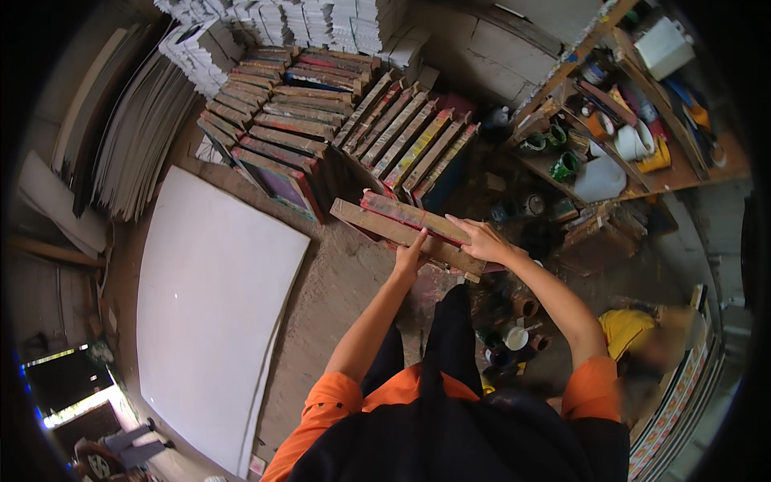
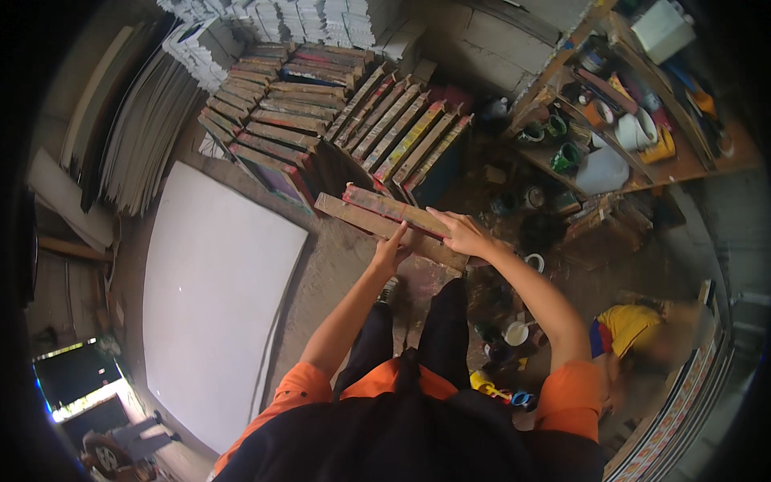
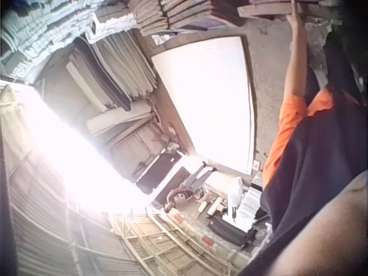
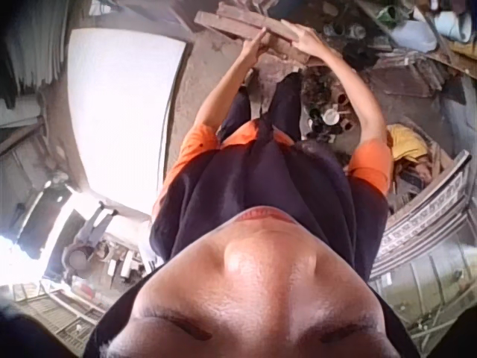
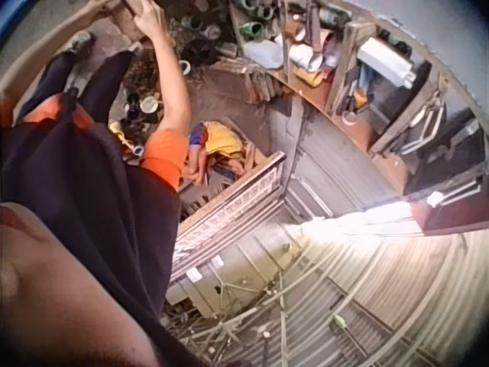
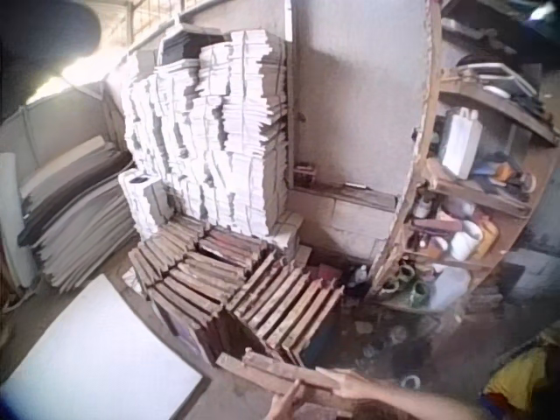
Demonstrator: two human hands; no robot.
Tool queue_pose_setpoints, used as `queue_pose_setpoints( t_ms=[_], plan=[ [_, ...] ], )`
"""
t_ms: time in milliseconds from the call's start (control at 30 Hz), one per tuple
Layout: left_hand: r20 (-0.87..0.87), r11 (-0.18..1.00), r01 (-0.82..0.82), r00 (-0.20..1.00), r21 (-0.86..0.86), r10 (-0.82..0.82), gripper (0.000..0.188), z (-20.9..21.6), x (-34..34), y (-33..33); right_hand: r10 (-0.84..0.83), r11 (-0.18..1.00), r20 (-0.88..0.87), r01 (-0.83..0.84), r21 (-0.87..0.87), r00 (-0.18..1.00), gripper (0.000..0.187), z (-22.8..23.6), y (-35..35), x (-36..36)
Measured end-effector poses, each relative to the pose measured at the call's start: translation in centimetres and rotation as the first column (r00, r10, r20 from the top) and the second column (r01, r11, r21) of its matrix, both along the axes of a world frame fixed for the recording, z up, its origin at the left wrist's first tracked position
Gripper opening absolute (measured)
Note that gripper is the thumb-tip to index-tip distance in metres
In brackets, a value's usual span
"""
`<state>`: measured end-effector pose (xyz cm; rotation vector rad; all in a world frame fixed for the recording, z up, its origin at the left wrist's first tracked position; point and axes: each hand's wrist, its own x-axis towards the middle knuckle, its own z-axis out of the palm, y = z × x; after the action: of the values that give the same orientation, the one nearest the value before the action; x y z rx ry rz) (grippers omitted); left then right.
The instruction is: The person picks up rectangular screen frames from the floor and stacks them onto a growing pile. The person handles the frames one by one, walking between the floor and the stack to organize the materials.
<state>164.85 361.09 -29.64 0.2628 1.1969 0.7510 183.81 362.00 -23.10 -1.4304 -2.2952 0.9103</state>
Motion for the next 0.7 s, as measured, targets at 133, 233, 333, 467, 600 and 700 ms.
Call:
queue_pose_setpoints(
  t_ms=[133,233,333,467,600,700],
  plan=[
    [-0.028,0.993,-0.090,0.996,-0.075,0.089,0.050,-2.9,4.5,1.9,0.082,0.995,-0.027,-0.083,-0.055,0.996,0.070,-2.5,3.6,4.3],
    [-0.057,0.974,-0.186,0.982,-0.127,0.180,0.051,-4.1,7.3,2.4,0.133,0.987,-0.047,-0.137,-0.084,0.990,0.068,-5.0,5.6,6.9],
    [-0.091,0.945,-0.285,0.958,-0.160,0.273,0.050,-5.8,9.8,2.7,0.199,0.975,-0.115,-0.208,-0.071,0.973,0.067,-7.9,7.4,9.0],
    [-0.112,0.894,-0.392,0.920,-0.216,0.376,0.051,-9.5,12.3,2.9,0.285,0.949,-0.137,-0.299,-0.102,0.949,0.064,-11.1,9.7,10.8],
    [-0.110,0.867,-0.405,0.914,-0.289,0.390,0.053,-11.6,14.0,3.5,0.372,0.913,-0.131,-0.388,-0.129,0.919,0.063,-14.2,12.1,12.4],
    [-0.100,0.819,-0.494,0.867,-0.292,0.487,0.054,-14.0,15.3,3.8,0.433,0.885,-0.107,-0.445,-0.140,0.895,0.065,-15.8,13.8,12.4]
  ],
)
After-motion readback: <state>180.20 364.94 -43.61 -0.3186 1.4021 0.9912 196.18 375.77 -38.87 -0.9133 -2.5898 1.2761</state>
